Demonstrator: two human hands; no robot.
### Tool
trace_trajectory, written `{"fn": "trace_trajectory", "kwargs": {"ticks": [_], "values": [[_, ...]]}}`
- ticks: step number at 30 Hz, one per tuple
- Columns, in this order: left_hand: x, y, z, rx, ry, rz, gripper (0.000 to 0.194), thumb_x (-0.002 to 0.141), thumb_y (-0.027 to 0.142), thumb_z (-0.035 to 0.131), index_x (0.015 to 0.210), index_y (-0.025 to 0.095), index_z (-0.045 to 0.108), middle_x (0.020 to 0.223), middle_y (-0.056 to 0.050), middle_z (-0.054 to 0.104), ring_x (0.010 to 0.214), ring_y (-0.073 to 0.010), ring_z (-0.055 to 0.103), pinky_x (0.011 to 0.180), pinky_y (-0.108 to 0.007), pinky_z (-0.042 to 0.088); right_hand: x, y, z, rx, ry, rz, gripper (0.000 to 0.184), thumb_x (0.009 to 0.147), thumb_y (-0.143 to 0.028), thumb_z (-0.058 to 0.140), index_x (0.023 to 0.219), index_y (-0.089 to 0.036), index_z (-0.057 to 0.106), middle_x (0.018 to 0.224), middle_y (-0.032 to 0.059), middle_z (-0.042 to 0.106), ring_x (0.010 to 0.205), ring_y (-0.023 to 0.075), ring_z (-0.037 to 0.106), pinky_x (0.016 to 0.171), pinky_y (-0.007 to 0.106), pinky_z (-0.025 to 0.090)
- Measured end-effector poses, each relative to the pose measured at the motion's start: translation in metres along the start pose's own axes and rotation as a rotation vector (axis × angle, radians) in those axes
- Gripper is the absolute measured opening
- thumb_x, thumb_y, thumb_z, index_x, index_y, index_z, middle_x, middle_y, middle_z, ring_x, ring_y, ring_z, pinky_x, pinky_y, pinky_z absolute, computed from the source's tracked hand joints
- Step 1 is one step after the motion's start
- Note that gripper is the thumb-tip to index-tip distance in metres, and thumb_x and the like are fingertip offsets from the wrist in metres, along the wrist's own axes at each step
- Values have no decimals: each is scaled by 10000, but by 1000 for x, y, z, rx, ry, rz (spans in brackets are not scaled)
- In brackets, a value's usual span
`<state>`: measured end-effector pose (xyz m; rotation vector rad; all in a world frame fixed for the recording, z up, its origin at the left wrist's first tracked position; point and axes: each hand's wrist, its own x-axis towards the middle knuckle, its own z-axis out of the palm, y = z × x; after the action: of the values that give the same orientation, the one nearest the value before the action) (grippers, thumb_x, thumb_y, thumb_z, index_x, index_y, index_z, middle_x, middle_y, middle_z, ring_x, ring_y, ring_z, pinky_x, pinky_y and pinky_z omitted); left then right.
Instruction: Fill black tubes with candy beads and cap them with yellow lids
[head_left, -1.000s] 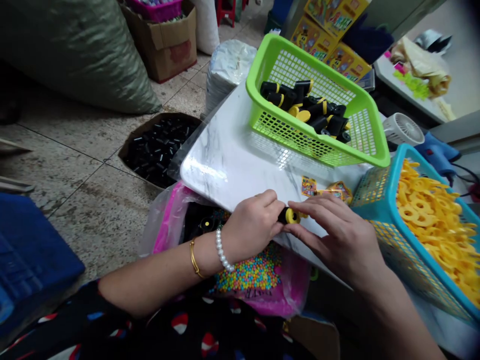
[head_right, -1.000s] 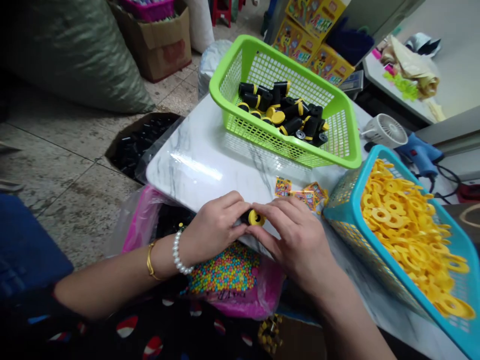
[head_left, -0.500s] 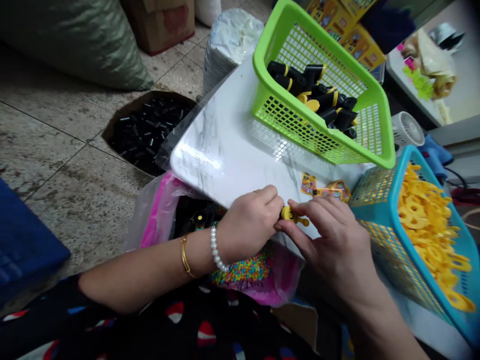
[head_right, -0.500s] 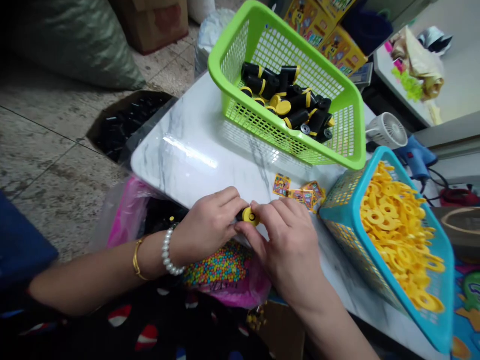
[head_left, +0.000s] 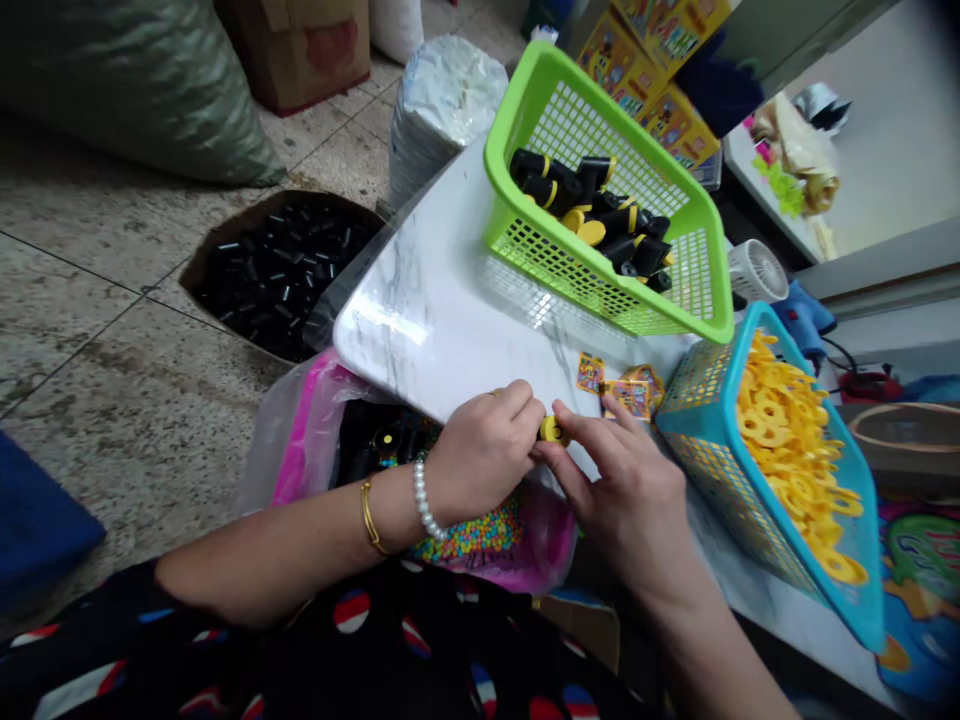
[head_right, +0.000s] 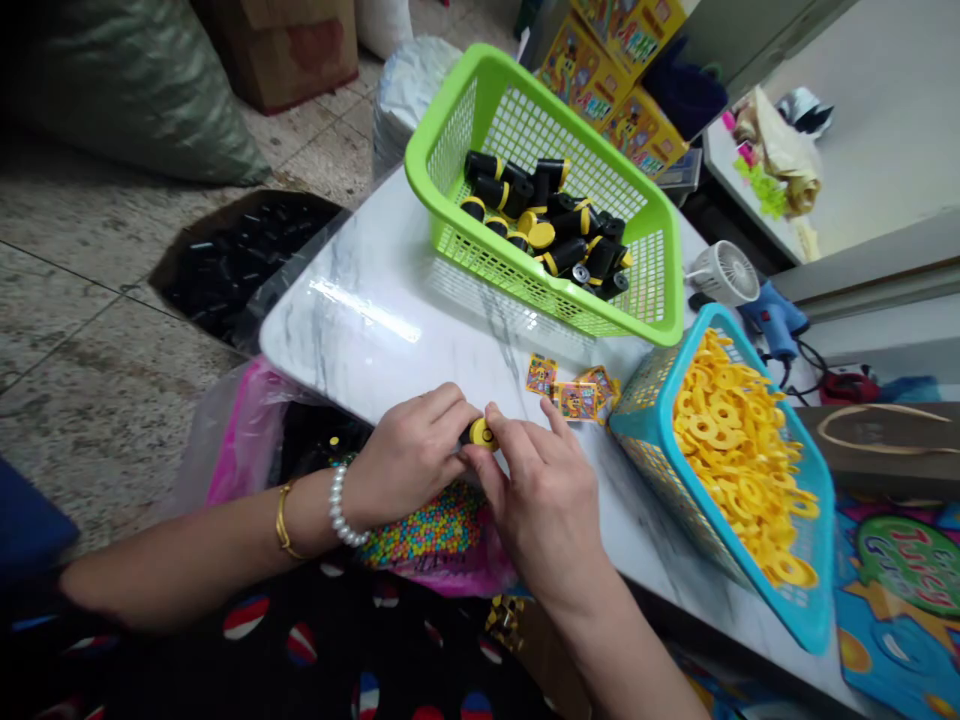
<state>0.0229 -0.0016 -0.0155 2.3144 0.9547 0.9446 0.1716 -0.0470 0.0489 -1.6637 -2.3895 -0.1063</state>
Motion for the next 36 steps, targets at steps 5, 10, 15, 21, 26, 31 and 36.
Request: {"fn": "trace_trajectory", "kwargs": {"ticks": [5,10,15,21,26,31,36], "values": [[-6,-4,2,-201,95,65,345,848,138,515,1193,143,517,1086,-93,606,953,-186,603,830,-334,558,-8,-14,13,-25,96,148,236,915,-313,567,1041,-127,640,836,98,704,780,208,662,950,480,481],[-6,-9,1,-251,89,72,265,859,159,602,1123,136,576,986,-70,659,919,-175,639,829,-327,557,-31,3,10,463,36,325,490,866,-363,631,1309,-177,541,1061,128,704,927,232,680,900,471,529],[-1,-8,-6,-263,34,80,272,830,100,633,1098,133,600,996,-66,673,927,-168,633,847,-329,544,-44,24,15,1159,-56,588,381,859,-317,641,1223,-208,605,1088,98,701,753,162,706,749,370,601],[-1,-5,-6,-217,87,66,312,847,125,612,1157,135,575,968,-66,663,880,-160,631,803,-321,555,-26,27,28,1296,-93,476,418,813,-257,685,1220,-215,602,926,35,694,735,132,686,753,329,585],[-4,-3,-4,-180,91,61,459,842,117,614,1284,135,490,1015,-75,658,844,-146,636,788,-309,570,-30,23,17,1139,-114,357,594,821,-225,643,1388,-244,468,1056,69,647,856,144,667,770,325,582],[-2,-3,-3,-185,93,74,336,857,165,615,1185,127,552,1010,-89,656,906,-170,626,810,-338,561,-19,10,7,684,107,332,345,791,-290,689,1126,-210,664,957,72,655,794,164,629,655,301,557],[2,-2,-3,-188,45,41,187,827,182,664,1003,134,621,890,-53,640,834,-158,609,739,-298,544,-10,12,4,484,111,286,168,803,-245,656,956,-182,685,789,34,651,690,144,595,613,264,489]]}}
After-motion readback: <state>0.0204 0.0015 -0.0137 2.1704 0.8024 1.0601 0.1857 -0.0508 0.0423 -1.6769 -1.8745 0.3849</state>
